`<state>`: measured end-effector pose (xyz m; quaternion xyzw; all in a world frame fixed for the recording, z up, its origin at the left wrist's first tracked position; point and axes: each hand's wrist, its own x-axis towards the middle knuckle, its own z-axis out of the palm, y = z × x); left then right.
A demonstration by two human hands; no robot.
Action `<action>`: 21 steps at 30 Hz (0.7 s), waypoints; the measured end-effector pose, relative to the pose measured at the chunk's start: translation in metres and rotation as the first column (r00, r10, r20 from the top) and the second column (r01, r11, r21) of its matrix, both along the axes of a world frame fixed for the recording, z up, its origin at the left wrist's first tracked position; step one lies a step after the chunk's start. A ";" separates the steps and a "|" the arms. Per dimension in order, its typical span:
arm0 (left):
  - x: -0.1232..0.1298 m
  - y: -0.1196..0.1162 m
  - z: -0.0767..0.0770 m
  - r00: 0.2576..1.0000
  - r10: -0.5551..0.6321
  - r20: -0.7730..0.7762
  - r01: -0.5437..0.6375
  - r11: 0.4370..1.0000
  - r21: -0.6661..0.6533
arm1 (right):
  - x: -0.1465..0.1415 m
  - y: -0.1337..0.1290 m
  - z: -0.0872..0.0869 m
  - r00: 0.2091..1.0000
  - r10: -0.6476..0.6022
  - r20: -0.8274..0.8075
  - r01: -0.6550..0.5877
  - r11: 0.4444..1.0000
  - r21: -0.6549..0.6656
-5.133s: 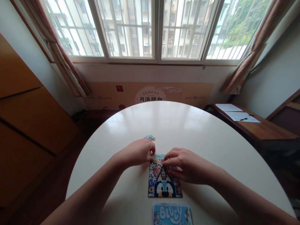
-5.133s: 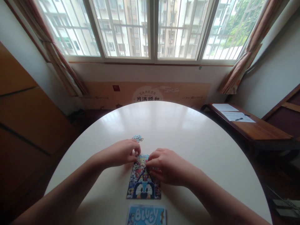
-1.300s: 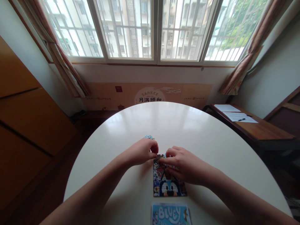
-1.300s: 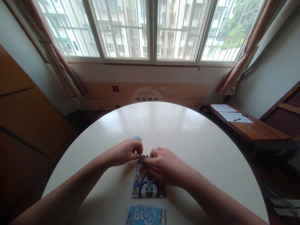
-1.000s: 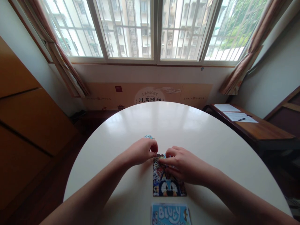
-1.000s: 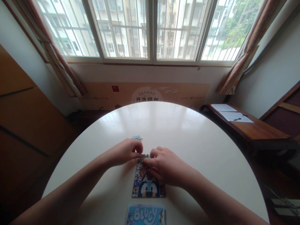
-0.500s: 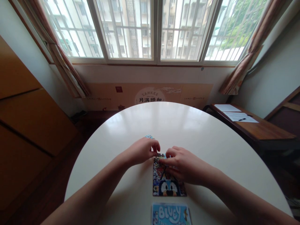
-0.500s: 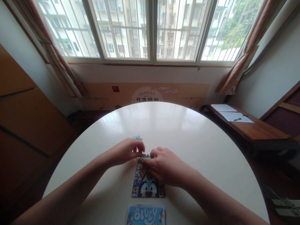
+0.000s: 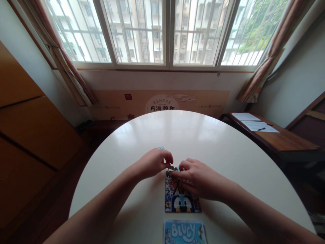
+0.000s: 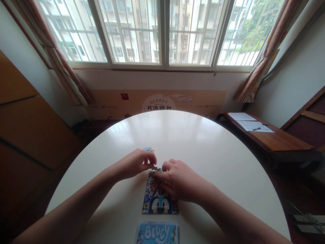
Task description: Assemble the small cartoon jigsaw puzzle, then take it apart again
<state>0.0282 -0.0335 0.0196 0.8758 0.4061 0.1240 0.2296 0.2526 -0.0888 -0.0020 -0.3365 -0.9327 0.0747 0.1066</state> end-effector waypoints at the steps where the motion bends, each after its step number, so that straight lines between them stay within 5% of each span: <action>1: 0.000 0.000 0.000 1.000 -0.001 0.001 0.001 1.000 0.002 | 0.000 0.000 0.000 1.000 0.000 0.000 0.000 1.000 0.000; 21: 0.001 0.000 0.002 0.999 -0.036 -0.013 0.037 0.998 0.048 | 0.000 0.000 0.002 1.000 -0.008 0.002 0.008 1.000 -0.019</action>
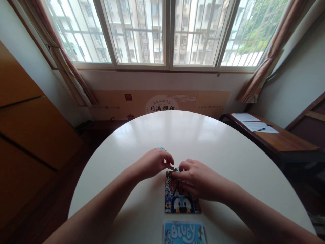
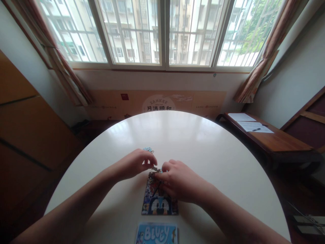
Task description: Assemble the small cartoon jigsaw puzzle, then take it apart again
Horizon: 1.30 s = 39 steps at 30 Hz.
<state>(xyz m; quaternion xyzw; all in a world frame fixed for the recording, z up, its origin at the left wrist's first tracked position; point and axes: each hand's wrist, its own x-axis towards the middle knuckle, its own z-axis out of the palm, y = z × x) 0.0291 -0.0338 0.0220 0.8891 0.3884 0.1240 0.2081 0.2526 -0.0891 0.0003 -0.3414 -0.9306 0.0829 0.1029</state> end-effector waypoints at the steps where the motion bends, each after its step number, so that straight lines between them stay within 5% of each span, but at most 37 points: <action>1: 0.000 0.000 -0.001 1.000 -0.013 -0.005 0.013 1.000 0.005 | 0.000 0.000 0.000 1.000 0.001 -0.002 -0.001 1.000 -0.001; 14: 0.000 0.000 -0.002 0.999 -0.046 0.010 0.046 0.999 0.006 | 0.002 0.002 -0.005 0.991 -0.072 -0.117 0.076 0.997 0.031; 31: 0.000 0.002 -0.007 0.998 0.050 0.031 -0.049 0.998 -0.027 | -0.001 0.003 -0.006 0.992 0.006 -0.128 -0.005 1.000 0.011; 39: -0.029 0.026 0.002 0.927 0.353 0.126 -0.352 0.935 -0.029 | 0.000 0.002 -0.005 0.991 0.011 -0.132 -0.011 1.000 -0.004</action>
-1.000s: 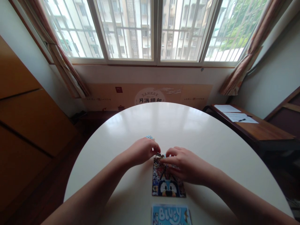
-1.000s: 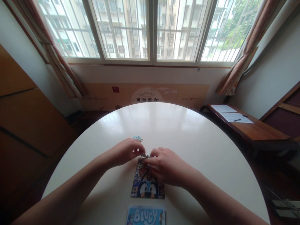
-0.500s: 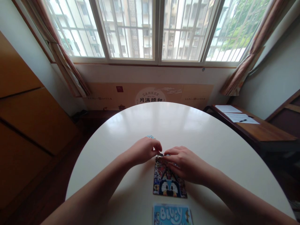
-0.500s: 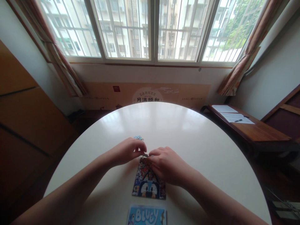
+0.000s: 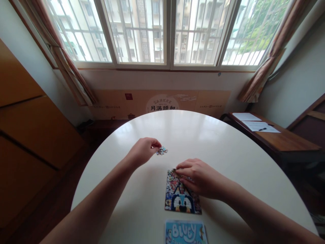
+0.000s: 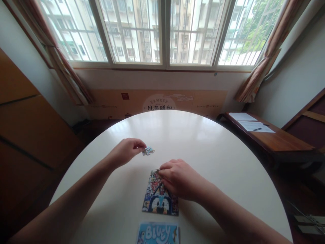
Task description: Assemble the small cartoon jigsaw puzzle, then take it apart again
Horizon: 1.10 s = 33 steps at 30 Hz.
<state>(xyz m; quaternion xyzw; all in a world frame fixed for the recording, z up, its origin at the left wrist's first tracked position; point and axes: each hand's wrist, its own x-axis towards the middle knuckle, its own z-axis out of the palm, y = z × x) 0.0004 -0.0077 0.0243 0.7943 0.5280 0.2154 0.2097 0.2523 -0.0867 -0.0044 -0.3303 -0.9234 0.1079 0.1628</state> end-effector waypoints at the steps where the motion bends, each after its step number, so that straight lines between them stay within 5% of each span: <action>1: -0.004 0.003 0.000 0.999 0.033 -0.015 -0.033 0.999 -0.011 | 0.000 0.000 0.000 1.000 0.000 -0.001 0.000 1.000 0.000; 13: -0.011 0.016 -0.013 0.995 0.088 -0.035 -0.092 0.990 -0.107 | 0.001 0.001 0.001 1.000 0.017 -0.011 -0.017 1.000 0.003; 20: -0.007 0.011 -0.008 0.980 0.157 -0.125 -0.141 0.982 0.130 | 0.003 0.001 0.001 0.999 0.023 -0.024 -0.023 1.000 -0.009; 23: 0.003 0.000 0.000 0.995 0.039 -0.094 -0.022 0.984 0.179 | 0.004 0.001 0.001 0.999 0.001 -0.050 -0.001 1.000 0.007; 28: 0.020 -0.017 0.001 0.955 -0.296 -0.024 0.297 0.951 0.084 | 0.004 0.002 -0.001 0.992 -0.042 -0.115 0.042 0.999 -0.004; 33: 0.025 -0.021 -0.009 0.909 -0.413 -0.052 0.415 0.909 0.041 | 0.004 0.004 -0.004 0.994 -0.031 -0.103 0.029 0.999 -0.023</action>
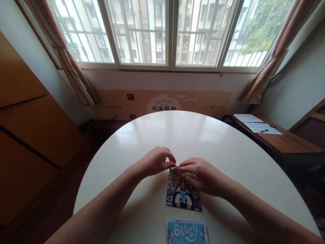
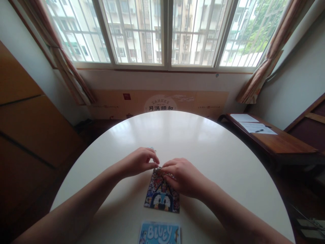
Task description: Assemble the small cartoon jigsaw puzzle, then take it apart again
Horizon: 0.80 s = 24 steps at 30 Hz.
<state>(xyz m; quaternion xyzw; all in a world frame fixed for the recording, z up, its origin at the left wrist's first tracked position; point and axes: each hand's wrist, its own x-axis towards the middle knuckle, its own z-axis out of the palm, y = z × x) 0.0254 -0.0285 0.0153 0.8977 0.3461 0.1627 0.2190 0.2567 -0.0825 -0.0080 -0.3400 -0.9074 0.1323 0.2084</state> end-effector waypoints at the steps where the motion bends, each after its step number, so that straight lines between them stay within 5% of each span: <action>1: 0.001 0.000 -0.001 1.000 -0.002 -0.006 0.002 1.000 0.001 | 0.000 0.000 -0.001 1.000 0.005 0.002 -0.005 1.000 0.002; 24: 0.005 0.000 -0.005 0.988 0.120 -0.097 -0.121 0.993 -0.005 | 0.000 -0.002 -0.002 0.983 -0.089 0.163 0.085 0.996 0.033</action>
